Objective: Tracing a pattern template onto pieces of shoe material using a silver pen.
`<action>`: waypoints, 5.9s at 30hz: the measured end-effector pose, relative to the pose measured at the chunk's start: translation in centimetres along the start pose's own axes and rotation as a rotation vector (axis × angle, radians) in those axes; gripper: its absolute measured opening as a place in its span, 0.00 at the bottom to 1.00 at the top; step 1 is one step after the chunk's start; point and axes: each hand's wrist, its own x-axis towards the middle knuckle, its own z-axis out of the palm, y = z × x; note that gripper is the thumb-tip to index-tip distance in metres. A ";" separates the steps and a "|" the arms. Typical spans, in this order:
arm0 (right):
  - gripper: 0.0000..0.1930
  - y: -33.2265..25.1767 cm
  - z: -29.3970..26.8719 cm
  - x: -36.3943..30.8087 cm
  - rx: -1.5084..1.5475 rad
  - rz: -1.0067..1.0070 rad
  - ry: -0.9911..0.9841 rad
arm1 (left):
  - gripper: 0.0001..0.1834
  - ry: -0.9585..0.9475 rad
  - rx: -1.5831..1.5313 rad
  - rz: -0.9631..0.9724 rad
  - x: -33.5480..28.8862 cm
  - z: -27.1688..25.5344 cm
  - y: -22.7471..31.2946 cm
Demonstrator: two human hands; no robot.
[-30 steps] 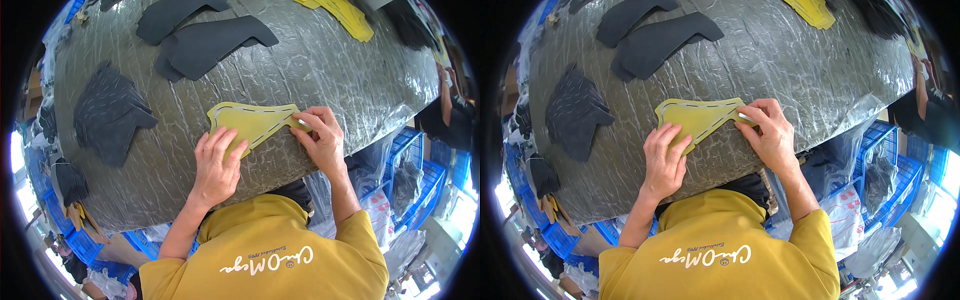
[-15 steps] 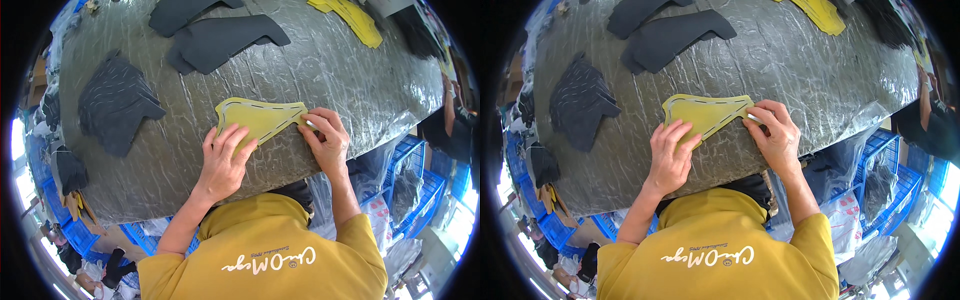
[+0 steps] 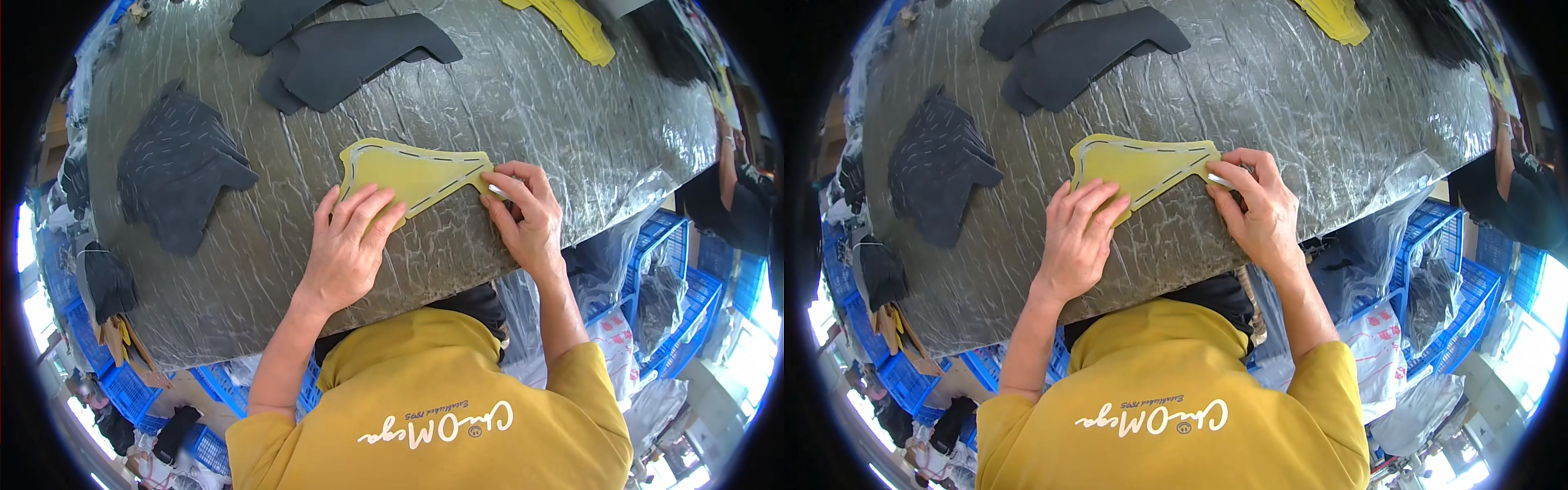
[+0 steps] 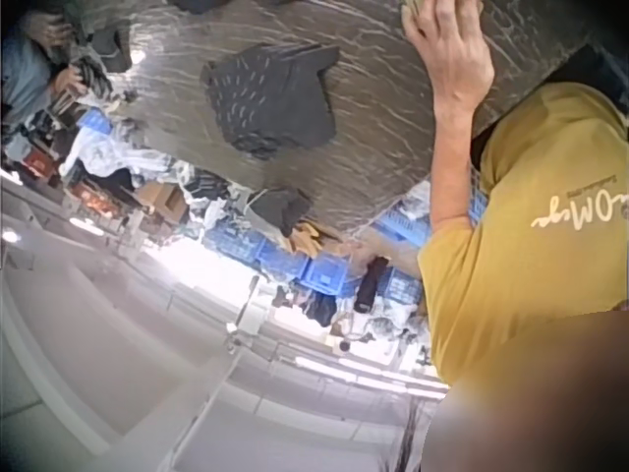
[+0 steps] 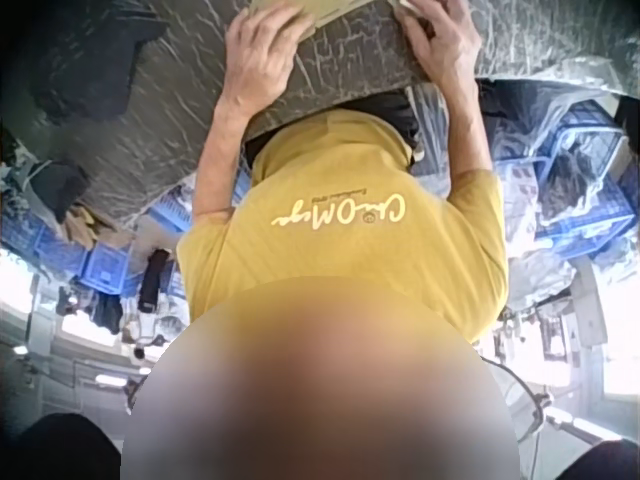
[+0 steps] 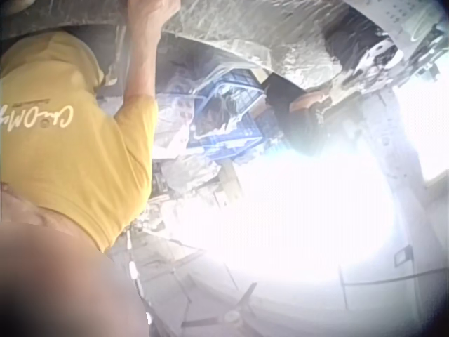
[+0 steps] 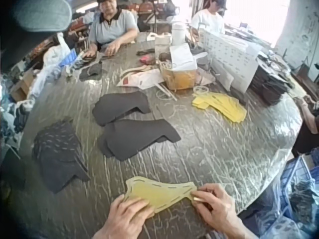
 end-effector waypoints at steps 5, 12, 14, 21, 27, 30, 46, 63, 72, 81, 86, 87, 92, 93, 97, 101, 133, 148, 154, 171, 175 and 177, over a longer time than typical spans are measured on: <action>0.16 -0.3 0.2 0.1 -0.038 -0.041 -0.014 | 0.29 -0.019 0.014 -0.028 0.0 -0.1 0.2; 0.18 -1.0 0.0 0.1 -0.107 -0.082 -0.026 | 0.27 0.005 0.007 -0.036 -0.2 0.2 0.3; 0.19 -1.1 0.0 0.0 -0.107 -0.087 -0.035 | 0.26 0.013 -0.005 -0.021 -0.3 0.2 0.3; 0.17 -1.1 0.2 0.3 -0.135 -0.078 -0.038 | 0.25 -0.005 -0.055 -0.023 0.5 -1.1 0.0; 0.16 -1.4 -0.2 0.5 -0.124 -0.054 -0.064 | 0.26 -0.110 -0.041 0.077 2.3 -2.6 -1.7; 0.16 -1.3 -0.1 0.5 -0.145 -0.056 -0.081 | 0.27 -0.126 0.006 0.144 2.6 -2.5 -2.0; 0.07 -3.4 -2.5 2.3 0.070 -0.117 0.067 | 0.34 -0.272 0.059 0.165 4.4 -3.6 -1.6; 0.06 -7.2 3.6 1.7 0.231 -0.446 -0.188 | 0.35 -0.252 0.064 0.177 4.3 -3.4 -2.0; 0.04 -5.4 2.0 2.4 0.061 -0.405 -0.116 | 0.33 -0.267 0.038 0.159 4.4 -3.4 -1.9; 0.04 -4.2 1.3 2.5 0.027 -0.344 -0.039 | 0.33 -0.312 0.080 0.150 4.8 -3.9 -1.3; 0.04 -3.9 0.8 2.6 -0.010 -0.404 -0.006 | 0.33 -0.296 0.074 0.155 4.8 -3.9 -1.3; 0.03 -3.6 0.5 2.7 -0.019 -0.359 0.012 | 0.33 -0.295 0.092 0.165 4.8 -4.0 -1.2; 0.02 -2.4 -0.5 3.1 -0.067 -0.262 0.017 | 0.33 -0.307 0.109 0.175 4.8 -4.1 -1.0; 0.02 -2.3 -0.5 3.1 -0.059 -0.267 0.043 | 0.32 -0.308 0.123 0.172 4.8 -4.0 -0.9; 0.02 -2.4 -0.5 3.2 -0.075 -0.216 0.087 | 0.29 -0.277 0.111 0.169 4.5 -3.6 -0.8; 0.01 -2.6 -0.4 2.9 -0.091 -0.211 0.102 | 0.30 -0.284 0.111 0.160 4.4 -3.1 0.4; 0.06 -6.5 2.4 6.8 0.316 -0.258 -0.195 | 0.17 -0.037 0.384 0.135 3.1 1.0 1.7; 0.05 -8.6 5.3 10.1 0.133 -0.628 -0.364 | 0.24 0.019 0.335 0.114 2.6 1.8 1.6; 0.05 -8.0 5.2 11.7 0.053 -0.611 -0.278 | 0.19 0.049 0.273 0.095 2.8 1.9 1.7; 0.04 -6.5 4.8 11.7 -0.014 -0.544 -0.185 | 0.15 0.042 0.312 0.096 3.0 1.6 1.8; 0.03 -6.4 4.8 11.5 0.041 -0.562 -0.124 | 0.15 0.042 0.301 0.104 3.1 1.5 1.9; 0.02 -6.3 4.7 11.2 0.052 -0.567 -0.138 | 0.16 0.038 0.312 0.100 3.1 1.4 1.9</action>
